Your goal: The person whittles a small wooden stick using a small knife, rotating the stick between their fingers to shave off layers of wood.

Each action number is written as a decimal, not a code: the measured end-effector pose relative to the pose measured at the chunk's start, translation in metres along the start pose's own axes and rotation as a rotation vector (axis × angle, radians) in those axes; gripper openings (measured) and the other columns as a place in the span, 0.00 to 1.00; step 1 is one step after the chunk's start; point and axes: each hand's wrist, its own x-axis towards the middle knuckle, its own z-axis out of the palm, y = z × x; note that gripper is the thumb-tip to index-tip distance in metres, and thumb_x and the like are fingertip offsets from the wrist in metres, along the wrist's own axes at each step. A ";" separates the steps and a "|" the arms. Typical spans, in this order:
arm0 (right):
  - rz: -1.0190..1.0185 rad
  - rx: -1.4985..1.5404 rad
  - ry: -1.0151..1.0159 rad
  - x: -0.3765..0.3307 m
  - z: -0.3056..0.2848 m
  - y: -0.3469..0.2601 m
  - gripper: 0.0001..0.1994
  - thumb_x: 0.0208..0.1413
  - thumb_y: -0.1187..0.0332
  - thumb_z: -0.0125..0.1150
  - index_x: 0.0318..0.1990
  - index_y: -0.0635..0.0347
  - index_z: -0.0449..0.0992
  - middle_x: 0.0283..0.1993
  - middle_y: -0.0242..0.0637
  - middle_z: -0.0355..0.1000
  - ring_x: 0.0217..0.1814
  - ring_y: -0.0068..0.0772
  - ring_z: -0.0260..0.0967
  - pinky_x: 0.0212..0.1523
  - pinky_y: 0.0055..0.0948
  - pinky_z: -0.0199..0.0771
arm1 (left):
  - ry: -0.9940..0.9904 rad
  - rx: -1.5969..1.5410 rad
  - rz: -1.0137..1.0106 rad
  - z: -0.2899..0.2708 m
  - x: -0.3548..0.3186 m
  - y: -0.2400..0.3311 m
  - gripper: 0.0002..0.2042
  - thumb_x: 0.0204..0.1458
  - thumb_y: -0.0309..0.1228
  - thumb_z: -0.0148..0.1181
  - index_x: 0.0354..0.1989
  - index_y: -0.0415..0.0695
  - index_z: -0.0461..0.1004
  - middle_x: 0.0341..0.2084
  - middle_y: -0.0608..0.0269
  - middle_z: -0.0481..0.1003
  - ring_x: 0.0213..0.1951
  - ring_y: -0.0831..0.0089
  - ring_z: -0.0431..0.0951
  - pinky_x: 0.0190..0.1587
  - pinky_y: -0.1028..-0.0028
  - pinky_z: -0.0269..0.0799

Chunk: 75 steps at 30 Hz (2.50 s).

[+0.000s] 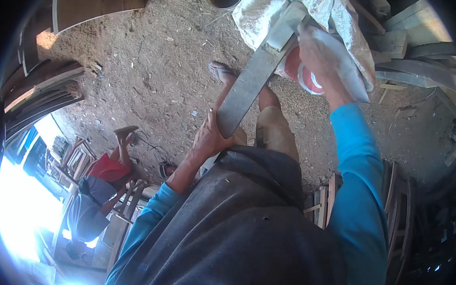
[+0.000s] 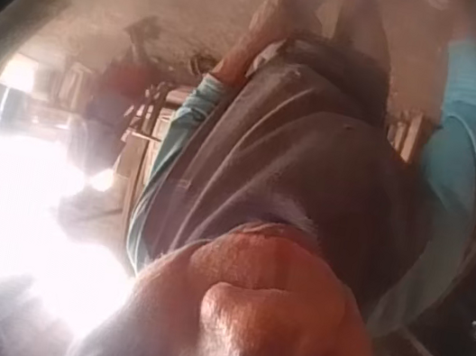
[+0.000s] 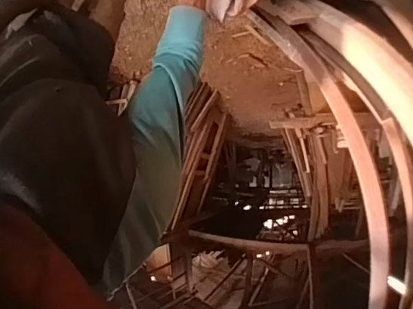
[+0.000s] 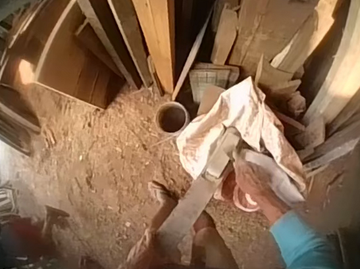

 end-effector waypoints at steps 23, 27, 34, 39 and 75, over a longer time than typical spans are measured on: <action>0.107 -0.068 -0.096 -0.022 -0.058 -0.031 0.23 0.71 0.61 0.46 0.71 0.49 0.65 0.40 0.51 0.81 0.39 0.58 0.79 0.40 0.53 0.78 | -0.133 -0.070 -0.103 -0.003 -0.004 -0.012 0.51 0.39 0.45 0.75 0.69 0.38 0.53 0.57 0.32 0.69 0.60 0.35 0.71 0.59 0.48 0.71; 0.261 0.161 0.007 0.005 -0.059 -0.008 0.25 0.69 0.61 0.45 0.68 0.64 0.68 0.72 0.55 0.64 0.75 0.56 0.59 0.73 0.48 0.60 | -0.055 -0.008 -0.023 0.000 -0.012 -0.027 0.46 0.43 0.46 0.71 0.69 0.42 0.55 0.56 0.35 0.72 0.59 0.39 0.74 0.62 0.50 0.70; 0.175 0.343 0.235 -0.037 -0.062 -0.028 0.22 0.63 0.65 0.56 0.61 0.69 0.72 0.54 0.66 0.74 0.61 0.67 0.70 0.63 0.54 0.67 | -0.019 -0.084 0.007 -0.018 -0.019 -0.015 0.42 0.44 0.45 0.70 0.68 0.44 0.58 0.55 0.38 0.73 0.57 0.42 0.77 0.57 0.50 0.74; 0.062 0.296 0.248 -0.024 -0.051 -0.019 0.19 0.66 0.66 0.49 0.58 0.70 0.72 0.46 0.63 0.76 0.47 0.62 0.76 0.53 0.53 0.71 | -0.019 -0.148 0.028 -0.021 -0.017 -0.011 0.44 0.45 0.47 0.71 0.69 0.44 0.58 0.56 0.38 0.72 0.58 0.42 0.76 0.58 0.50 0.74; -0.203 0.089 0.176 -0.014 -0.006 0.010 0.23 0.73 0.57 0.42 0.72 0.50 0.66 0.43 0.56 0.80 0.43 0.59 0.78 0.46 0.53 0.77 | -0.030 -0.023 -0.015 -0.005 0.004 0.003 0.47 0.38 0.42 0.75 0.67 0.36 0.57 0.57 0.36 0.68 0.59 0.38 0.72 0.61 0.51 0.72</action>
